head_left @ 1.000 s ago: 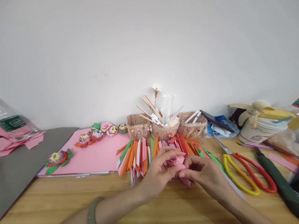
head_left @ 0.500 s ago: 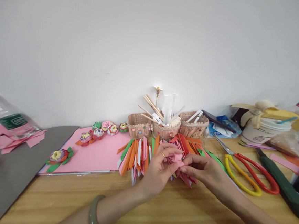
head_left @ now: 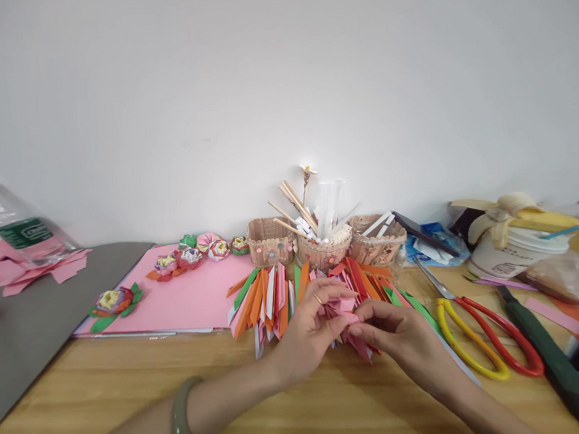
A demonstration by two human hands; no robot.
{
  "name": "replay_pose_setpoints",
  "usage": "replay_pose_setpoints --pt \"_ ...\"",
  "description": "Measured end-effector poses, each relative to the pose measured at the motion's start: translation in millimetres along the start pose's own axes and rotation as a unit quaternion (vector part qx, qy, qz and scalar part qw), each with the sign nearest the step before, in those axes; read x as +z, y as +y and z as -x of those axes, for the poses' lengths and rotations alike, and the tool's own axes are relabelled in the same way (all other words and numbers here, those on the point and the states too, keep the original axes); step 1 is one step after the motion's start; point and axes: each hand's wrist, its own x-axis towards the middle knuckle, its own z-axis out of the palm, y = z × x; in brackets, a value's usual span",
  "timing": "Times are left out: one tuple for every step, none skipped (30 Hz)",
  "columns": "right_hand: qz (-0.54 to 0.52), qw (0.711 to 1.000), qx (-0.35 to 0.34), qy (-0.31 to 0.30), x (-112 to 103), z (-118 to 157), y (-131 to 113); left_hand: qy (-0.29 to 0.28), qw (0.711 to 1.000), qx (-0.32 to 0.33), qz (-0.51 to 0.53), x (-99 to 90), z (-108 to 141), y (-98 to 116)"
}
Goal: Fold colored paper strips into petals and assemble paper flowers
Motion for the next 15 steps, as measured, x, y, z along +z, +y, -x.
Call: replay_pose_setpoints --pt "0.005 1.0 -0.007 -0.008 -1 0 -2 0.0 1.0 0.001 0.001 -0.6 0 0" --pt "0.011 1.0 -0.013 -0.014 -2 0 -3 0.001 1.0 0.004 0.001 -1.1 0 0" --pt "0.015 1.0 -0.018 -0.017 -2 0 -4 0.005 1.0 0.008 0.001 -1.5 -1 0" --pt "0.018 0.999 -0.02 -0.018 -3 0 -5 0.012 1.0 0.011 0.002 -1.8 -1 -1" --pt "0.017 1.0 -0.02 -0.013 -3 0 -5 0.018 1.0 0.012 0.002 -1.9 -1 -1" --pt "0.014 1.0 -0.015 -0.005 -2 0 -5 0.021 1.0 0.013 0.004 -1.6 -2 -2" --pt "0.012 1.0 -0.008 0.008 -2 0 -4 0.023 1.0 0.013 0.006 -1.1 -2 -3" --pt "0.014 1.0 -0.003 0.025 -1 0 -2 0.024 1.0 0.012 0.008 -0.2 -1 -3" --pt "0.024 0.999 -0.002 0.045 1 1 -1 0.027 1.0 0.009 0.006 0.9 -1 -3" --pt "0.041 0.997 -0.009 0.066 2 1 1 0.032 0.999 0.006 0.0 2.2 0 -3" --pt "0.065 0.994 -0.023 0.086 4 2 3 0.041 0.999 0.004 -0.011 3.6 1 -3" --pt "0.096 0.989 -0.044 0.105 6 3 5 0.052 0.998 0.003 -0.025 5.0 2 -2" --pt "0.131 0.981 -0.069 0.128 8 4 7 0.064 0.997 0.003 -0.042 6.2 3 -2" --pt "0.166 0.97 -0.097 0.149 10 5 8 0.073 0.996 0.003 -0.057 7.2 4 -1" --pt "0.198 0.957 -0.128 0.169 12 6 9 0.078 0.995 0.006 -0.068 7.9 6 -1"
